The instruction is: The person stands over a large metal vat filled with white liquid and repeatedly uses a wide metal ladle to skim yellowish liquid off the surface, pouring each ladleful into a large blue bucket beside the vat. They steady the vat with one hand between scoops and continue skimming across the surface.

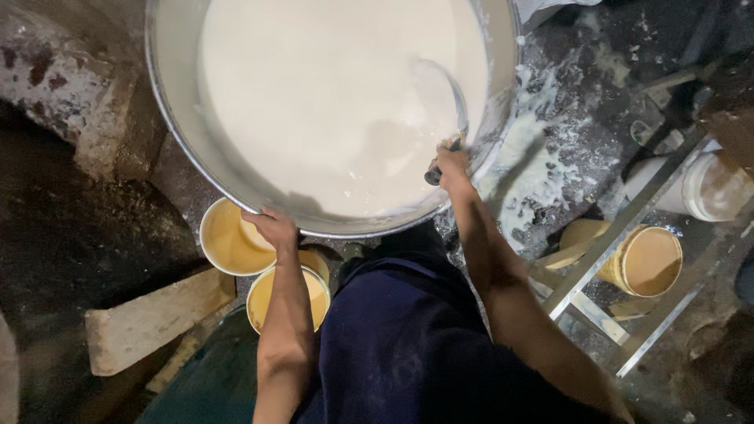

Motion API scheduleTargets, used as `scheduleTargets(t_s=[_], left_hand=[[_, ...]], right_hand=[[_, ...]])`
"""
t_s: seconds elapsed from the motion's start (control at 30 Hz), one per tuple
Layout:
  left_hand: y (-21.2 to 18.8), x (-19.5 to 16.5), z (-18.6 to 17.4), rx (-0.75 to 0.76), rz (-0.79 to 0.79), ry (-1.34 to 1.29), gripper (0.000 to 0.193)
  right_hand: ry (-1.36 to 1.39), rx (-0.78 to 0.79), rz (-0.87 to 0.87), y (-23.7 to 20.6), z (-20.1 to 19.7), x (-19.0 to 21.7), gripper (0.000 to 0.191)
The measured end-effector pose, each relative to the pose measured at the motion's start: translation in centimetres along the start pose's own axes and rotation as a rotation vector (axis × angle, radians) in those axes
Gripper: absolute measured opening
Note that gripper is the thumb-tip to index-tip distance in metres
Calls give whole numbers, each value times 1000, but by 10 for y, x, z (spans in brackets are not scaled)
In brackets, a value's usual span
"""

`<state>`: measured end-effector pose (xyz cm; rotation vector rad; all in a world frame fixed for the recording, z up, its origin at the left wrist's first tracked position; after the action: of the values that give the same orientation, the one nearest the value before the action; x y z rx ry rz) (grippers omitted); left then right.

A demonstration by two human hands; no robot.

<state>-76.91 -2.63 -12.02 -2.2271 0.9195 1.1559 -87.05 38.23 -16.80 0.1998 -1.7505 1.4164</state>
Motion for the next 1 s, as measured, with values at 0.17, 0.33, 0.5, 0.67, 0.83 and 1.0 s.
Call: scheduleTargets(t_s=[0.17,0.33,0.5,0.67,0.83,1.0], left_hand=[[1,-1,0,-16,-20,27,55],[2,-2,1,-22,-41,56,52],[3,-7,-1,-29,-18,43,52],[6,-10,-2,-26,-34,2,54],[6,-14,-2,-23,3,11,53],[9,-13,0,-26,-45,37,51]], right_hand=[[19,18,29,-1,14,-4,21],[-71,40,17,-1,37,-9,22],[-144,38,24,0,67,-8,30],[-385,82,-39,1,102,-1,35],[-746,12,-204,-4,132,14,55],[-896,127,-271,-7,172,18,58]])
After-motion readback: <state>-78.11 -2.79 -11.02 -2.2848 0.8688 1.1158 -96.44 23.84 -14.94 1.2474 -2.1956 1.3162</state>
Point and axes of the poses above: each hand's wrist, its own y-axis towards the middle knuckle, its own z-axis out of the palm, x = y × z, the point moved 6 cm from there along y, towards the middle knuckle, and after that the axes turned 3 degrees about x, right-handed, at the moved point
